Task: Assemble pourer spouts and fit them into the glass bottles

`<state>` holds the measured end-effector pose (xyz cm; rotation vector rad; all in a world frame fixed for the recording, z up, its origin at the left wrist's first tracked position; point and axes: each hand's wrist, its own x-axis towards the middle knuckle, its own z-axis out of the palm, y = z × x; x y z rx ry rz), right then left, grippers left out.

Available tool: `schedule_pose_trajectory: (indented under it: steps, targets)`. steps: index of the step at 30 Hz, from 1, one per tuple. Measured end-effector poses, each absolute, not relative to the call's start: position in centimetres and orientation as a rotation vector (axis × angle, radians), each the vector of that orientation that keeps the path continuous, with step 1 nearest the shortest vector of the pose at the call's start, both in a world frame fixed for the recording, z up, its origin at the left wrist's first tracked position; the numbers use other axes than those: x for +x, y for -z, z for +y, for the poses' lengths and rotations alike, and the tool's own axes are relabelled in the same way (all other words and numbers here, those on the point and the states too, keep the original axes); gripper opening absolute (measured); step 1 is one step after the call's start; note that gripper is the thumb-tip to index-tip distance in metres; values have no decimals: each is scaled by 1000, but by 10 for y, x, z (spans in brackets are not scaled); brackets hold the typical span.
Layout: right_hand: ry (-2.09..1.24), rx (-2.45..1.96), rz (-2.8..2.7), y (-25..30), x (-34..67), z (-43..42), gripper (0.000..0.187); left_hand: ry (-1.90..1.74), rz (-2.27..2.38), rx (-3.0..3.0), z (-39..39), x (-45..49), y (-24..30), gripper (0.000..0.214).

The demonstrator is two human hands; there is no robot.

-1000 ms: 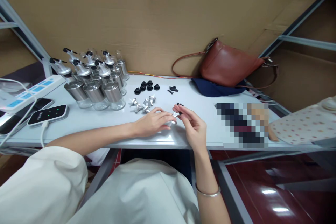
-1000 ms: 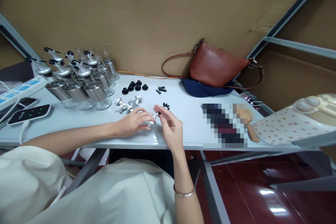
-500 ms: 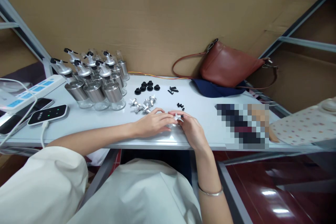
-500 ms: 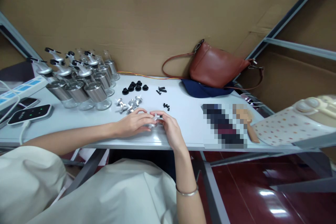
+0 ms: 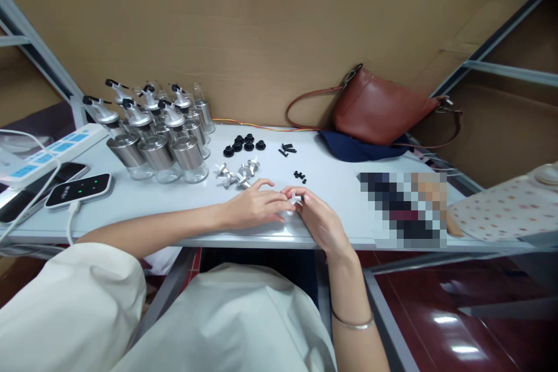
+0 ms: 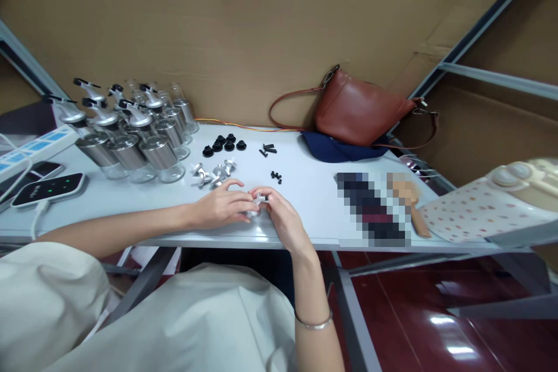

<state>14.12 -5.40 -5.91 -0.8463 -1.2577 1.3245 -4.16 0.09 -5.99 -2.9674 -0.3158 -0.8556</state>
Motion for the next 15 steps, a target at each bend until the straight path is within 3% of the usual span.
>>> schedule_pose_trajectory:
  steps: [2, 8, 15]
  targets:
    - [-1184, -961, -1272, 62, 143, -51, 28, 865, -358, -2987, 1, -42, 59, 27]
    - [-197, -1515, -1518, 66, 175, -26, 32, 910, -372, -3040, 1, -42, 58, 27]
    - [-262, -2030, -1867, 44, 188, 14, 31, 870, -412, -3072, 0, -41, 58, 28]
